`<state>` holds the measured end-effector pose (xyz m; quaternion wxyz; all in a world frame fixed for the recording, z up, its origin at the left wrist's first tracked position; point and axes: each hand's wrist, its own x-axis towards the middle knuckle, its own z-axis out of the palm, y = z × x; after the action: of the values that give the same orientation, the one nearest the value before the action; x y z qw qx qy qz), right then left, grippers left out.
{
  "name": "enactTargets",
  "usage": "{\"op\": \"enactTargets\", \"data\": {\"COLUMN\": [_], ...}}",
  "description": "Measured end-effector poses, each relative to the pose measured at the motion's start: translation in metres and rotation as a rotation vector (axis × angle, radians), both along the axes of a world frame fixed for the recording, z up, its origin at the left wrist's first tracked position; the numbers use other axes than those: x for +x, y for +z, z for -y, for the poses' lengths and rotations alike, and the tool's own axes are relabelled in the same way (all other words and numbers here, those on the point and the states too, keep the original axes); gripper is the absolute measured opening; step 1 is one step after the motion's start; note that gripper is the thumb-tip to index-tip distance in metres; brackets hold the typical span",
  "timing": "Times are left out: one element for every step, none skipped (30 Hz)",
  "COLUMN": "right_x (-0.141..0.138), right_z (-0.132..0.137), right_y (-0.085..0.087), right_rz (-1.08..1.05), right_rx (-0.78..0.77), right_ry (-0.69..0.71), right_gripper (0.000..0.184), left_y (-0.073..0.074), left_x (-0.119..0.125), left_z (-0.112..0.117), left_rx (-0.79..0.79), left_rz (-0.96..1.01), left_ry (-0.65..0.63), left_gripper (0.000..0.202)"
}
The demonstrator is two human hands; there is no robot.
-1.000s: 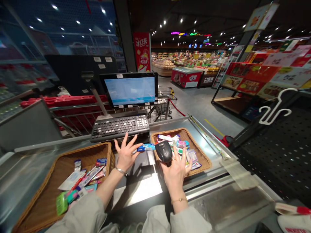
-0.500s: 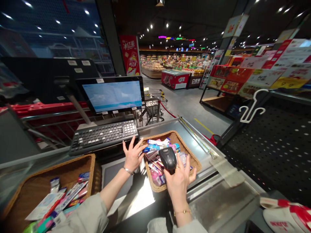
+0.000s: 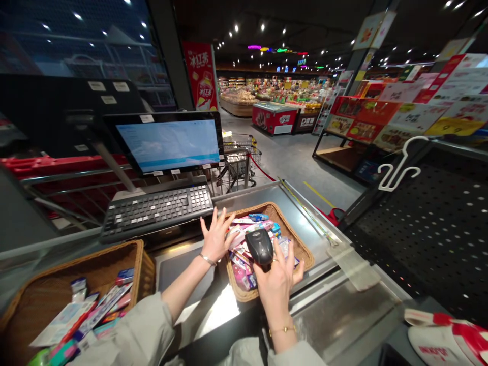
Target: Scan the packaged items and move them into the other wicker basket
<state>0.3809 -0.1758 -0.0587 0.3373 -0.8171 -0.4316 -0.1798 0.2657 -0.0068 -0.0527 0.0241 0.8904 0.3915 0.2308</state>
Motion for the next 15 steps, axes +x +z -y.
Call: {"op": "enactTargets", "data": {"right_x": [-0.002,-0.004,-0.007,-0.01,-0.014,-0.018,-0.022,-0.028,-0.034,-0.04,-0.047,-0.055,-0.062,-0.069,-0.076], "right_z": [-0.002,-0.005,-0.008,-0.011,-0.014,-0.017,-0.02,-0.023,-0.026,-0.029,-0.031,-0.034,-0.036,-0.038,-0.04], "right_y": [0.001,0.001,0.002,0.003,0.004,0.005,0.006,0.007,0.008,0.008,0.009,0.009,0.008,0.008,0.006], "right_rz": [-0.006,-0.011,-0.012,-0.011,-0.005,0.003,0.011,0.017,0.021,0.021,0.02,0.017,0.016,0.017,0.021], "right_rx": [-0.003,-0.006,-0.011,-0.014,-0.013,-0.009,-0.004,0.002,0.005,0.007,0.008,0.007,0.006,0.004,-0.004], "right_ry": [0.012,0.022,0.033,0.044,0.057,0.071,0.089,0.111,0.135,0.162,0.189,0.216,0.243,0.269,0.298], "right_gripper": [0.031,0.03,0.03,0.03,0.031,0.032,0.033,0.034,0.034,0.034,0.034,0.033,0.032,0.03,0.028], "left_y": [0.0,0.0,0.0,-0.001,-0.002,-0.003,-0.005,-0.008,-0.01,-0.013,-0.016,-0.018,-0.021,-0.023,-0.025], "left_x": [-0.011,-0.023,-0.036,-0.049,-0.062,-0.075,-0.088,-0.102,-0.115,-0.129,-0.142,-0.155,-0.167,-0.18,-0.192], "left_z": [0.003,0.006,0.01,0.014,0.018,0.023,0.028,0.033,0.038,0.044,0.05,0.056,0.063,0.069,0.076], "left_rx": [-0.002,0.0,0.004,0.01,0.016,0.017,0.012,0.007,0.003,-0.003,-0.007,-0.012,-0.017,-0.021,-0.025], "left_rz": [0.0,0.006,0.011,0.019,0.033,0.042,0.047,0.051,0.055,0.061,0.065,0.067,0.067,0.065,0.061], "left_ry": [0.006,0.018,0.023,0.032,0.046,0.066,0.089,0.113,0.135,0.164,0.192,0.22,0.249,0.279,0.309], "left_gripper": [0.056,0.055,0.055,0.054,0.054,0.054,0.053,0.052,0.052,0.052,0.052,0.052,0.052,0.052,0.052]}}
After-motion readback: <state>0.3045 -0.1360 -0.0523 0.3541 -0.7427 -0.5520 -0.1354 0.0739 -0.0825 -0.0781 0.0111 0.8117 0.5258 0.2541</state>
